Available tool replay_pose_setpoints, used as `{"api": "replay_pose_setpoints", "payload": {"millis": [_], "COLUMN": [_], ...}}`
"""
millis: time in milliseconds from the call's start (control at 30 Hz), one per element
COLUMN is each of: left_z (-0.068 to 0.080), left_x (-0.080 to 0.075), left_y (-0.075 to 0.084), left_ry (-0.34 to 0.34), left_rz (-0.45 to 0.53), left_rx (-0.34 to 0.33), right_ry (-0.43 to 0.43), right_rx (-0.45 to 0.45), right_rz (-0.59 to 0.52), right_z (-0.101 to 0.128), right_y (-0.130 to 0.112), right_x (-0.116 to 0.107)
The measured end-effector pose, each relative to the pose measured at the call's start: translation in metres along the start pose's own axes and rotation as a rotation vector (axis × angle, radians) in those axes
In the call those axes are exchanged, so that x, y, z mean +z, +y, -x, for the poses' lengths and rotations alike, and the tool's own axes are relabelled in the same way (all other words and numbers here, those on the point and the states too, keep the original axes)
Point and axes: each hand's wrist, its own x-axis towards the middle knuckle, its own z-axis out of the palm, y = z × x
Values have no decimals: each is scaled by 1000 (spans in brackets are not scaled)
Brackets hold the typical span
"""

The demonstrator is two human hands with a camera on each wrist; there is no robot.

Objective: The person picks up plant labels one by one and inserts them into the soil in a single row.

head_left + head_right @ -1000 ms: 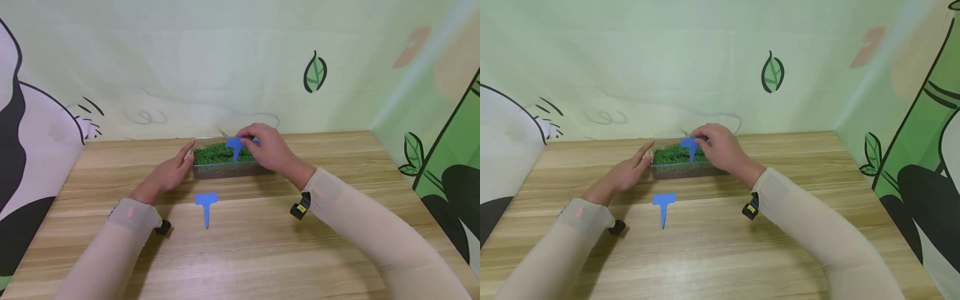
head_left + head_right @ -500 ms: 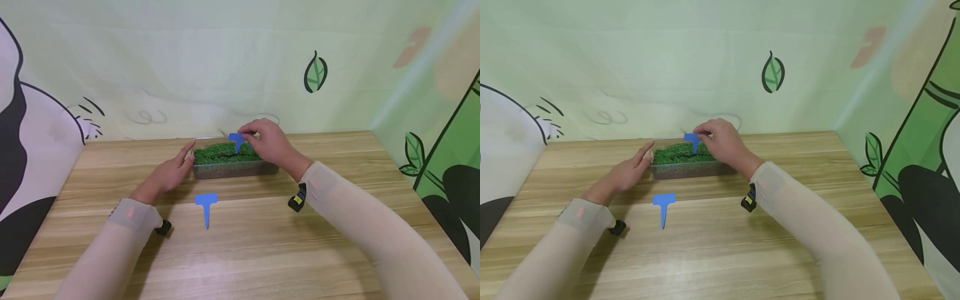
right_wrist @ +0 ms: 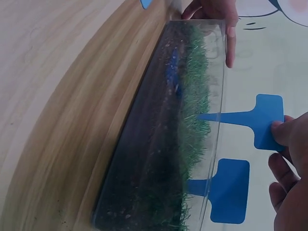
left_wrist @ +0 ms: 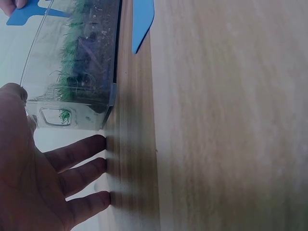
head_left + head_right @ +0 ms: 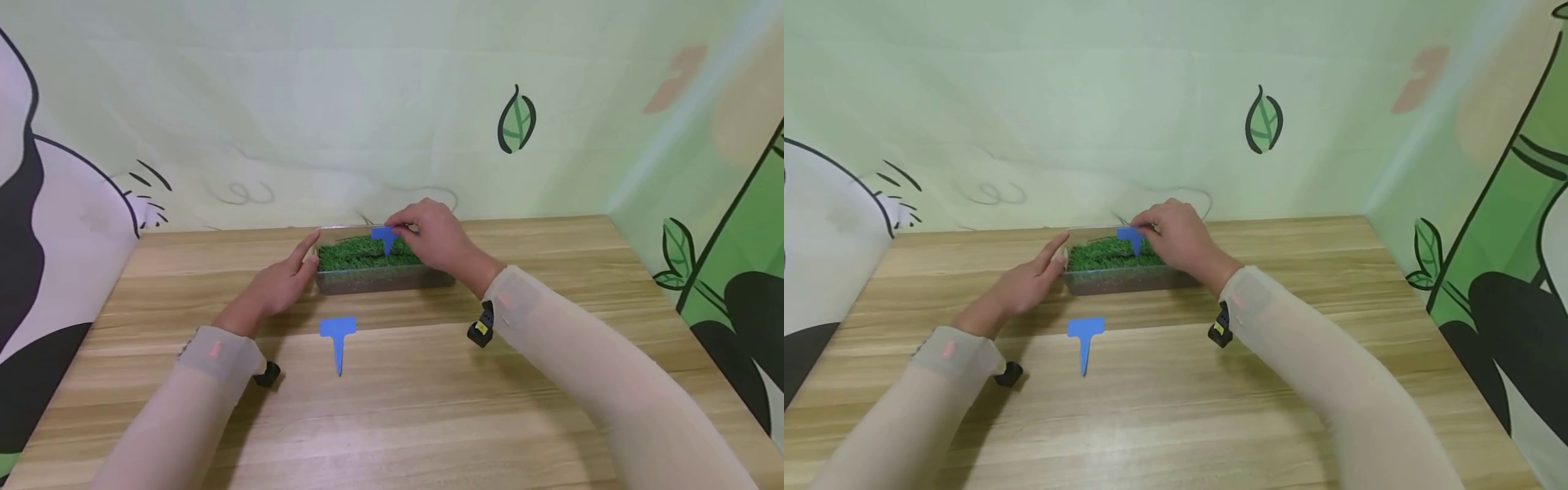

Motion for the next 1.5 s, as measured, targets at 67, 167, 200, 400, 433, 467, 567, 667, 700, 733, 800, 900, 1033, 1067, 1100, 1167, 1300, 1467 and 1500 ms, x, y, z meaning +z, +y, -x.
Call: {"api": "replay_pose_setpoints", "payload": {"millis": [67,167,200,400,433,467,567,667,700,733,800,900,1033,1067,1100,1167,1300,1467,1500], "left_z": [0,0,0,-2,-2,-2,-2,-2,-2,-2,-3,-3,-2,-1,-1,-1,-1,-1,0], "left_x": [0,0,0,2,2,2,1,1,1,1,1,2,2,2,3,2,1,1,1], "left_y": [0,-1,-1,-2,-2,-2,-1,-1,-1,-2,-2,-3,-3,-2,-2,-1,-1,-2,-2], "left_ry": [6,10,10,8,8,9,9,8,8,8,8,11,13,12,12,10,7,12,12], "left_rz": [-9,-15,-15,-7,-9,-9,-8,-4,-4,-5,-4,-3,1,2,3,-1,-4,-7,-7], "left_rx": [3,8,8,7,7,6,5,5,7,7,9,12,11,10,11,14,13,13,15], "right_ry": [0,-8,-13,-45,-50,-53,-61,-68,-70,-71,-73,-75,-87,-90,-94,-97,-96,-97,-99], "right_rx": [-2,5,9,17,16,15,17,27,30,34,39,42,36,32,30,28,25,27,29], "right_rz": [5,10,12,58,68,77,101,111,116,118,121,132,183,200,214,237,259,273,272], "right_z": [0,0,0,-3,-4,-4,-6,-7,-7,-7,-7,-7,-6,-6,-5,-5,-5,-5,-5], "right_y": [0,0,0,1,1,1,2,2,2,2,3,4,6,6,7,7,7,7,7], "right_x": [1,2,2,7,7,8,9,10,11,11,12,15,19,20,21,22,22,23,23]}}
